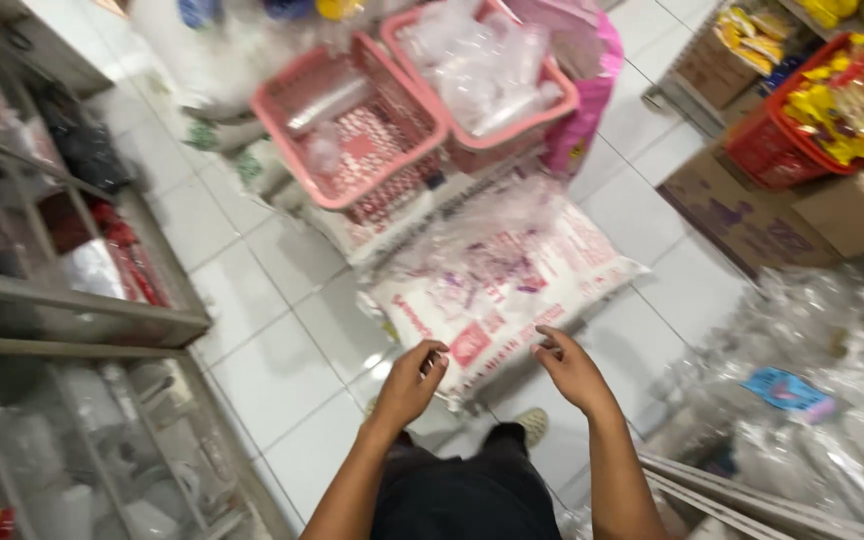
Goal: The person organizes stacks of clear plastic cups by moving them from a large bag into pink plastic baskets and then onto a shelf.
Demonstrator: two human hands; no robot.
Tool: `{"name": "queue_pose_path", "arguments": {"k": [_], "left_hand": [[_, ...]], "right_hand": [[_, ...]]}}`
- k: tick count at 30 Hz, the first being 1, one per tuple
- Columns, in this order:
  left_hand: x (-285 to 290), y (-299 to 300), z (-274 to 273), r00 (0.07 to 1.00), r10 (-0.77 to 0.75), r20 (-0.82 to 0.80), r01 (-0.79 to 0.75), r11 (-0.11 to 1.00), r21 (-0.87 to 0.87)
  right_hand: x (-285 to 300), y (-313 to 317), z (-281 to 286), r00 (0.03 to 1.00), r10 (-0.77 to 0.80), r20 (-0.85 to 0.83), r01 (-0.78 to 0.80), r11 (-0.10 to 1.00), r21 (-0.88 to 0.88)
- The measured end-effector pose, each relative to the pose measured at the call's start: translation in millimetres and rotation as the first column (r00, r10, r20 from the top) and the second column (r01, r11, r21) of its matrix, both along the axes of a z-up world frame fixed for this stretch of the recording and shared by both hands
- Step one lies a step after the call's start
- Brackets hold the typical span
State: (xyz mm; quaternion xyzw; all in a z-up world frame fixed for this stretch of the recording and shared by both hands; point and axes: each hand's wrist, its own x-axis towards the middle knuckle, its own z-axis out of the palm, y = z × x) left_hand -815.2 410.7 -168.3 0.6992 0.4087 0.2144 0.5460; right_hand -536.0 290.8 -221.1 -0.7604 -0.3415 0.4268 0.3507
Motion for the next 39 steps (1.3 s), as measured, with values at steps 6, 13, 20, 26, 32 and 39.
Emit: {"name": "queue_pose_path", "arguments": {"k": [6,13,20,26,32,39], "left_hand": [[-120,61,-6,0.996,-0.032,-0.083,0.035,0.999,0.035],[-210,96,7,0.987,0.085,-0.139,-0.080,0.996,0.041],[-236,97,-13,0.986,0.125,-0.110,-0.123,0.992,0.025],[-252,124,-1,0.976,0.123,-0.181,-0.132,0.990,-0.040],[-257,199,7,0.965,0.150,-0.217,-0.156,0.988,-0.011],[-194,337,20,0.973,0.017,-0.231,0.010,0.993,0.118]], "right_hand": [[-119,72,-18,0.999,0.032,-0.012,-0.031,0.996,0.081],[-193,117,-20,0.986,0.079,-0.148,-0.082,0.996,-0.017],[-204,138,-24,0.950,-0.107,-0.295,0.109,0.994,-0.008],[-218,204,-29,0.922,-0.191,-0.337,0.238,0.965,0.106],[-221,299,-25,0.970,-0.105,-0.217,0.179,0.918,0.355],[-199,433,-28,0.998,-0.061,-0.027,0.067,0.884,0.462]]}}
